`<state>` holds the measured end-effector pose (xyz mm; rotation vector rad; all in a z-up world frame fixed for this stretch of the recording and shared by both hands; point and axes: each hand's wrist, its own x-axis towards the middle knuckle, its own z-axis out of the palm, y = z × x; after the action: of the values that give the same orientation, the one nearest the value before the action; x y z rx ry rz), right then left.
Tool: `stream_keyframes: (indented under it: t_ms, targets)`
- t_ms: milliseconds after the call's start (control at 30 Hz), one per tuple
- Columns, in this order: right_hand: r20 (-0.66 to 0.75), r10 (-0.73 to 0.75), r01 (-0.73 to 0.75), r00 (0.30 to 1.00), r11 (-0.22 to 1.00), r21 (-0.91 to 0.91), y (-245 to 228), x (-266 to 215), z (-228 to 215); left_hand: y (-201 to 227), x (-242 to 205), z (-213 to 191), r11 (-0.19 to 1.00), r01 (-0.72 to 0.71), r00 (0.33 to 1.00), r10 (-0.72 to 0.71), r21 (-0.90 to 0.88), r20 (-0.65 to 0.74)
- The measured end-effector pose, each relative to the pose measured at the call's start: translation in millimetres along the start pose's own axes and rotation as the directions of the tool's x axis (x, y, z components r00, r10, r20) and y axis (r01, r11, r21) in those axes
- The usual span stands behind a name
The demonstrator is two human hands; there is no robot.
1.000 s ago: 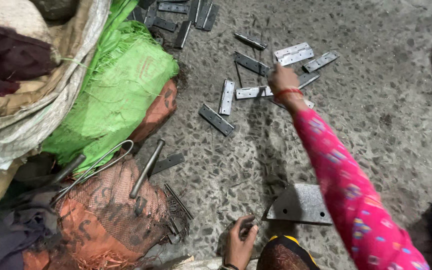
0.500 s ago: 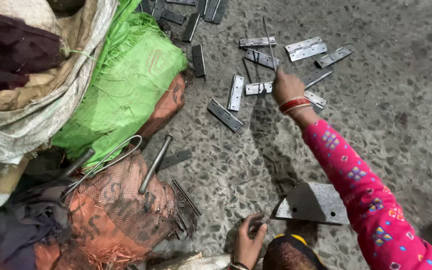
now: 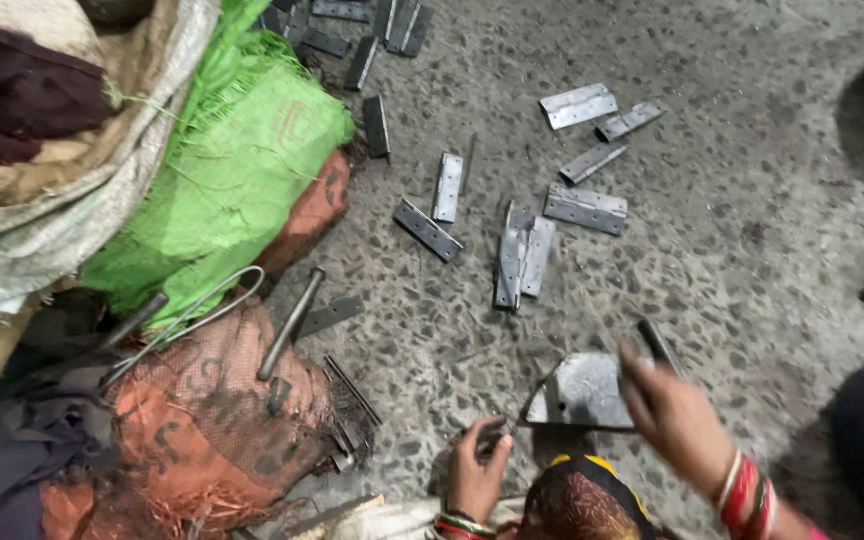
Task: The person sits on the floor and assembles metal hinges by hand. They pick up hinge plates and pins, insert the pins into the plates, and place the finished hinges into a blue bucket. The person also uses a metal rod to adjust the components on a metal block.
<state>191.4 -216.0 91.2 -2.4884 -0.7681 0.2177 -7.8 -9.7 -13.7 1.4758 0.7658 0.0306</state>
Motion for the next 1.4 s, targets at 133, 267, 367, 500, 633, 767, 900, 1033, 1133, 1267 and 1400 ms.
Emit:
stream_keyframes:
  t_ms: [133,267,367,500,633,767,900,1033,1133,1267,1400]
  targets:
    - [-0.208,-0.049,0.019,0.977,0.989,-0.144,52.4,161.8,5.6,5.4,5.7,-2.3,0.995,0.084,0.996,-0.084,0.057,0.009]
    - [-0.277,0.070,-0.145,0.958,0.954,-0.263,100.3,270.4,20.8,1.2,-1.5,0.0,0.998,-0.023,1.000,0.023,-0.050,0.008]
    - [-0.241,0.089,-0.158,0.966,0.947,-0.281,99.4,232.6,23.1,3.7,4.2,-4.6,0.999,-0.034,0.999,0.034,0.042,0.002]
    - [-0.009,0.115,-0.112,0.993,0.936,-0.333,50.0,76.2,8.3,4.1,2.7,-2.6,0.998,0.026,1.000,-0.027,0.065,0.005]
    - [0.095,0.211,-0.194,0.973,0.969,-0.155,10.9,-26.1,-25.2,6.8,1.0,-1.7,0.997,-0.069,0.998,0.069,0.042,-0.002]
    - [-0.278,0.022,-0.047,0.960,0.995,-0.085,49.3,20.4,-40.2,7.8,-0.7,-2.2,0.996,-0.043,0.999,0.044,0.073,-0.007]
    - [-0.419,0.133,-0.224,0.898,0.959,-0.176,114.4,160.7,-25.7,8.7,3.6,-2.2,0.993,-0.079,0.997,0.079,0.083,-0.004]
    - [-0.411,0.262,-0.382,0.873,0.891,-0.245,137.6,207.3,15.1,5.6,2.2,-3.7,0.994,-0.055,0.998,0.056,0.096,-0.007]
    - [-0.207,0.209,-0.261,0.956,0.928,-0.266,115.6,126.1,27.6,8.2,5.2,-4.6,0.993,-0.036,0.999,0.034,0.111,0.021]
    - [-0.040,0.125,-0.130,0.991,0.975,-0.182,61.7,-31.1,-3.5,7.2,0.6,-0.5,0.992,-0.051,0.999,0.051,0.118,-0.001]
    - [0.025,0.208,-0.204,0.978,0.973,-0.107,40.0,-89.5,-35.3,13.2,1.4,-2.7,0.990,-0.053,0.999,0.053,0.130,0.006]
